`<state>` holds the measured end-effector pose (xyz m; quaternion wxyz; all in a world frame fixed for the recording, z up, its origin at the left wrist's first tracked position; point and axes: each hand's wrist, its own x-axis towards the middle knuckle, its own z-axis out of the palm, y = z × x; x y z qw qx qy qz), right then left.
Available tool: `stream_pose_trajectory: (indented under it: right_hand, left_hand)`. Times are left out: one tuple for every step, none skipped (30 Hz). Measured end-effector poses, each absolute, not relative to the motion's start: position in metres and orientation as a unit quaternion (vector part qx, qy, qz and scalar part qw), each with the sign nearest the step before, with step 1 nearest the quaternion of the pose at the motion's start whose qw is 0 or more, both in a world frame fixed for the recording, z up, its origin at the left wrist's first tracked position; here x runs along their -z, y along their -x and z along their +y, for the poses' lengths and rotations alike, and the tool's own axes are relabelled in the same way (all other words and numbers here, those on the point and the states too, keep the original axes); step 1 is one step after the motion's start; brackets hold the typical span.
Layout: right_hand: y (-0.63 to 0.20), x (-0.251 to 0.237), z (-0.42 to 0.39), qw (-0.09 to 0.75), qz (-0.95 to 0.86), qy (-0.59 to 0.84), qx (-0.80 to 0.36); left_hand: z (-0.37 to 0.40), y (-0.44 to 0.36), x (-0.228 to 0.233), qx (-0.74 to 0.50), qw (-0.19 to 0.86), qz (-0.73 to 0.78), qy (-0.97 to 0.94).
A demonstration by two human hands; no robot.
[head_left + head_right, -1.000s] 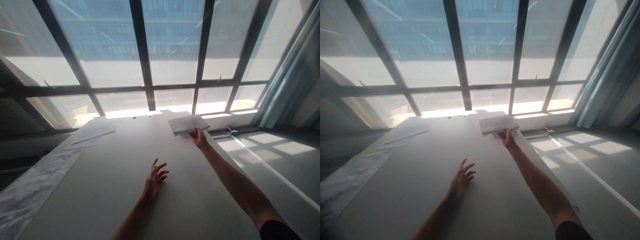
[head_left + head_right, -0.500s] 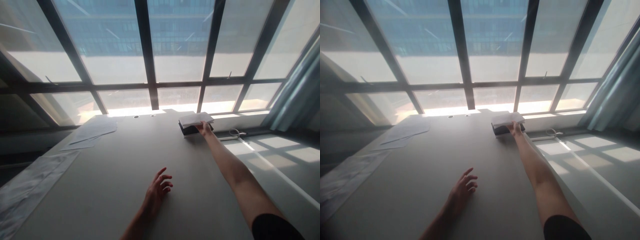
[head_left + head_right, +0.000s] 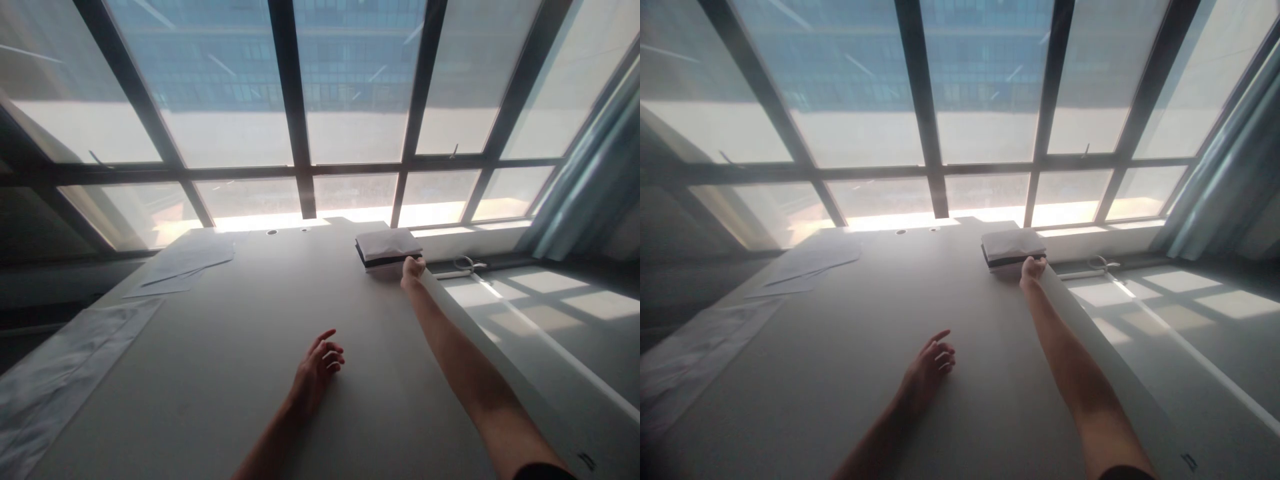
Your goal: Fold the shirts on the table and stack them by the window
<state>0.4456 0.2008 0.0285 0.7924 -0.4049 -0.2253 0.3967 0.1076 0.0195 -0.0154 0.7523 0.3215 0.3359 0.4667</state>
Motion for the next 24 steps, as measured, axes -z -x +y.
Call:
stream_pose_trajectory:
  right_hand:
    - [-0.432,-0.022,0.191,0.792,-0.219,0.436,-0.366]
    - [-0.416,-0.015,0.181,0.789,-0.219,0.466,-0.336]
    - [-0.398,-0.007,0.169,0.783,-0.224,0.487,-0.316]
    - [-0.378,0.002,0.158,0.767,-0.246,0.515,-0.294]
    - [-0.358,0.011,0.146,0.694,-0.325,0.594,-0.246]
    - [-0.339,0.019,0.135,0.613,-0.403,0.646,-0.211]
    - [-0.32,0.027,0.124,0.551,-0.457,0.672,-0.19]
    - [-0.303,0.034,0.113,0.499,-0.502,0.684,-0.175]
    - [-0.289,0.038,0.103,0.447,-0.545,0.689,-0.164]
    - [-0.276,0.042,0.094,0.403,-0.579,0.691,-0.159]
    - [-0.265,0.044,0.086,0.361,-0.608,0.69,-0.156]
    - [-0.256,0.044,0.078,0.323,-0.634,0.686,-0.152]
    - [-0.248,0.044,0.071,0.291,-0.656,0.68,-0.149]
    - [-0.243,0.044,0.065,0.267,-0.675,0.672,-0.146]
    - [-0.238,0.043,0.06,0.251,-0.69,0.664,-0.142]
    - [-0.236,0.043,0.055,0.241,-0.7,0.658,-0.137]
    - [-0.234,0.043,0.051,0.238,-0.703,0.656,-0.134]
    - [-0.233,0.044,0.048,0.241,-0.701,0.658,-0.133]
    - [-0.234,0.045,0.045,0.249,-0.695,0.661,-0.132]
    - [-0.235,0.047,0.043,0.262,-0.689,0.662,-0.133]
    - [-0.236,0.05,0.042,0.279,-0.685,0.659,-0.135]
    - [-0.238,0.053,0.041,0.29,-0.683,0.657,-0.134]
    - [-0.24,0.056,0.041,0.284,-0.686,0.658,-0.126]
    - [-0.242,0.06,0.041,0.26,-0.694,0.663,-0.111]
  left_hand:
    - [0.02,-0.108,0.015,-0.47,0.748,0.338,-0.324]
    - [0.02,-0.109,0.014,-0.476,0.743,0.341,-0.325]
    - [0.02,-0.109,0.014,-0.484,0.735,0.345,-0.326]
    - [0.02,-0.11,0.014,-0.496,0.724,0.35,-0.328]
    - [0.02,-0.11,0.014,-0.508,0.71,0.356,-0.332]
    - [0.02,-0.111,0.015,-0.521,0.694,0.364,-0.338]
    - [0.021,-0.112,0.017,-0.533,0.676,0.372,-0.347]
    - [0.021,-0.112,0.018,-0.544,0.655,0.382,-0.359]
    - [0.021,-0.112,0.02,-0.553,0.632,0.392,-0.375]
    - [0.021,-0.112,0.021,-0.56,0.607,0.404,-0.394]
    - [0.021,-0.111,0.022,-0.564,0.58,0.416,-0.415]
    - [0.021,-0.11,0.022,-0.564,0.553,0.428,-0.439]
    - [0.021,-0.109,0.022,-0.562,0.529,0.439,-0.461]
    - [0.021,-0.107,0.021,-0.557,0.509,0.447,-0.48]
    - [0.021,-0.106,0.021,-0.551,0.496,0.453,-0.496]
    - [0.02,-0.105,0.021,-0.545,0.486,0.458,-0.507]
    - [0.019,-0.104,0.021,-0.539,0.48,0.461,-0.516]
    - [0.018,-0.104,0.022,-0.536,0.475,0.463,-0.523]
    - [0.017,-0.104,0.023,-0.533,0.468,0.464,-0.53]
    - [0.016,-0.104,0.025,-0.529,0.46,0.465,-0.54]
    - [0.016,-0.103,0.028,-0.523,0.452,0.465,-0.552]
    - [0.016,-0.1,0.031,-0.511,0.445,0.466,-0.568]
    - [0.017,-0.096,0.034,-0.497,0.436,0.468,-0.587]
    - [0.019,-0.088,0.036,-0.483,0.425,0.469,-0.605]
